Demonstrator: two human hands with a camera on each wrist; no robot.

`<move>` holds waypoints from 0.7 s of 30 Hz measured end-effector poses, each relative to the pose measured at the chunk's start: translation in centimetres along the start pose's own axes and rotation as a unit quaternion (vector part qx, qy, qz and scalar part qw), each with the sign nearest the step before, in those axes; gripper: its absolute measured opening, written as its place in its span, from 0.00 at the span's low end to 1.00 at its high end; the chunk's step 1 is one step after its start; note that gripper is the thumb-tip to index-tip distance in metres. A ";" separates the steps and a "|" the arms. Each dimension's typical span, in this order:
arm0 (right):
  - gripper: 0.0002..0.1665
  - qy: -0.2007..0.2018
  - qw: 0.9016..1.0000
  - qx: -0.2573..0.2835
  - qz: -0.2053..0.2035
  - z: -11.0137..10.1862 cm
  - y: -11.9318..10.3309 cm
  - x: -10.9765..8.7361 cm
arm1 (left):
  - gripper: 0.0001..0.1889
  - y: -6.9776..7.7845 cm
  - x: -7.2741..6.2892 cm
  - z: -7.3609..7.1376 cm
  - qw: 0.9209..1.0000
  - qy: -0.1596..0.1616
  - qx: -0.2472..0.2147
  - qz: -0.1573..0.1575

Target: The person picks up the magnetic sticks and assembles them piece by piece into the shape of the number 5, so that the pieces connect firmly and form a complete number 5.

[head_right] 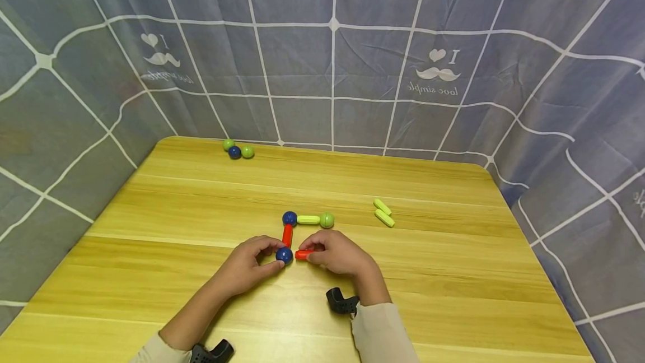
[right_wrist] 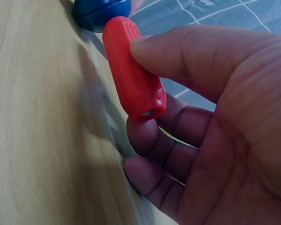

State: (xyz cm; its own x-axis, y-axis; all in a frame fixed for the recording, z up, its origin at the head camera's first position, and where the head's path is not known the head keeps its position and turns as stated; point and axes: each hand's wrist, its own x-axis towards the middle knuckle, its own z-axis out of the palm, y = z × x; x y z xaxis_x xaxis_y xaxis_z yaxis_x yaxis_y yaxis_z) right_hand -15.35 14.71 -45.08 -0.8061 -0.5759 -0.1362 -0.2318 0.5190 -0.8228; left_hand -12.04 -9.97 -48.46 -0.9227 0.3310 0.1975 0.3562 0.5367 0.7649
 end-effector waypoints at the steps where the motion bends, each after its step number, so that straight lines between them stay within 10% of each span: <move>1: 0.11 -0.001 1.000 -0.001 0.000 0.0 0.0 0.0 | 0.11 0.0 0.0 0.0 1.000 0.000 0.000 0.000; 21: 0.11 -0.010 1.000 0.001 0.006 0.3 -0.1 0.2 | 0.11 -0.2 0.0 0.0 1.000 0.000 -0.006 0.007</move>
State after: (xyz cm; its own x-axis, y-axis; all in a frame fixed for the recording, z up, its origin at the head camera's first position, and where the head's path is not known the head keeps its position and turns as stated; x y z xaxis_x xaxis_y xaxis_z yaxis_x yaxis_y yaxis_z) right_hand -15.30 14.37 -45.21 -0.7980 -0.5820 -0.1561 -0.2220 0.5248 -0.8218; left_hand -12.12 -10.05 -48.63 -0.9175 0.3390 0.2080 0.3676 0.5233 0.7688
